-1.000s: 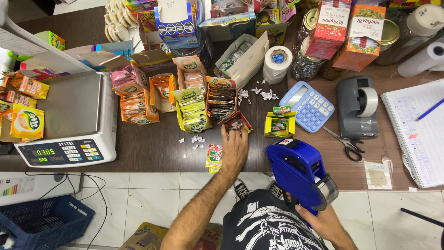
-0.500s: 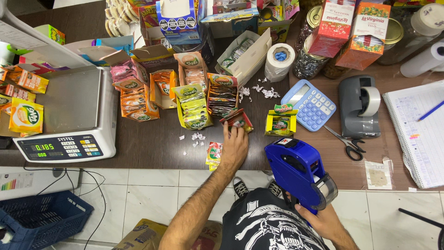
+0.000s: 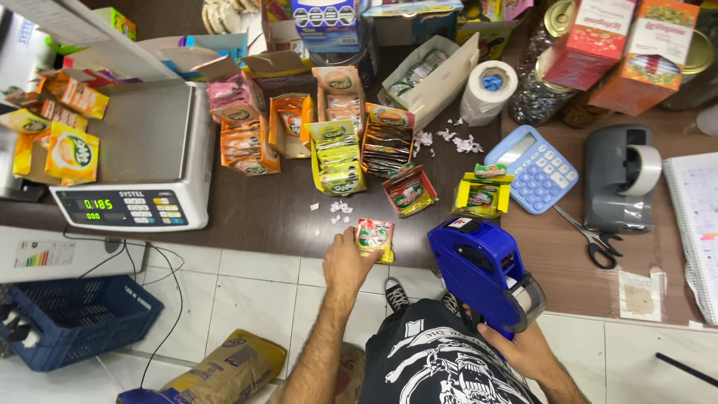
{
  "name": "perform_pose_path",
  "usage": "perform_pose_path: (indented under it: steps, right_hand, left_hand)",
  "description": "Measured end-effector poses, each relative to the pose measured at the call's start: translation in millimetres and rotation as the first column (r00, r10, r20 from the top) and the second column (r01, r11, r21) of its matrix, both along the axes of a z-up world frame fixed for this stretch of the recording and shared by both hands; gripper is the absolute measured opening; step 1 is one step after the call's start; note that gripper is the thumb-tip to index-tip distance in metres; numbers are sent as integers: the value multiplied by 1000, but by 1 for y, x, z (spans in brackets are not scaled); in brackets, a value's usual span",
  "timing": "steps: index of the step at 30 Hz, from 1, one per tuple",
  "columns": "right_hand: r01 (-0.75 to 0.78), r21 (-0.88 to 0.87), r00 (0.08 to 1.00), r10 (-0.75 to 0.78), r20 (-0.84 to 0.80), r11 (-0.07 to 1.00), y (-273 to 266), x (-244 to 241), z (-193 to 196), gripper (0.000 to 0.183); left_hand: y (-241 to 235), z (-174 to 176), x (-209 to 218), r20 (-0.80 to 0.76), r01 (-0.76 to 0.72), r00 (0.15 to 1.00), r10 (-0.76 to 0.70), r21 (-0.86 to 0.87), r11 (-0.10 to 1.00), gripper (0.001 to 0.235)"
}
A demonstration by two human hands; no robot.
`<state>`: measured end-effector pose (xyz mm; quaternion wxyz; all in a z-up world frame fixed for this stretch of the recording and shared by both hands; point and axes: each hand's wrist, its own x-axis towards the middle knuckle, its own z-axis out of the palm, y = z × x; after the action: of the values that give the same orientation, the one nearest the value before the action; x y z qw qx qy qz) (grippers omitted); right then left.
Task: The person places price labels on small packets of juice powder using a handheld labeling gun, handling the packets one by one and arranging them on the desk.
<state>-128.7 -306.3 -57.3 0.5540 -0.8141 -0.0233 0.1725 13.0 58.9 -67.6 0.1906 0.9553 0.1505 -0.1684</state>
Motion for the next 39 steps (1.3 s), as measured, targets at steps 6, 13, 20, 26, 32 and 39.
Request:
perform_pose_path:
  steps: [6,13,20,26,32,39]
  right_hand:
    - [-65,31,994,62,86,997,15,8,-7,40]
    - [-73,82,997,73,14,994,28,14,-2,43]
    - [-36,-7,999,36,32,999,27,3,-23,37]
    - [-9,125,998,2,56,992,51,19,2,36]
    - [115,-6,993,-115,-39,993,58,26,22,26]
    - [30,-64,999,-32,-31,998,27,9,0,51]
  left_hand:
    - [6,-4,4,37,-141,987,159,-292,946,71]
    - [21,-22,1,98,-183,958,268,-510,840,49]
    - [-11,55,-22,-57,-239,942,330,-804,544,22]
    - [-62,87,-34,28,-61,970,241,-934,353,19]
    - [-66,82,-32,174,90,967,189,-918,386,13]
    - [-72,76,-29,46,-12,967,249,-973,230,29]
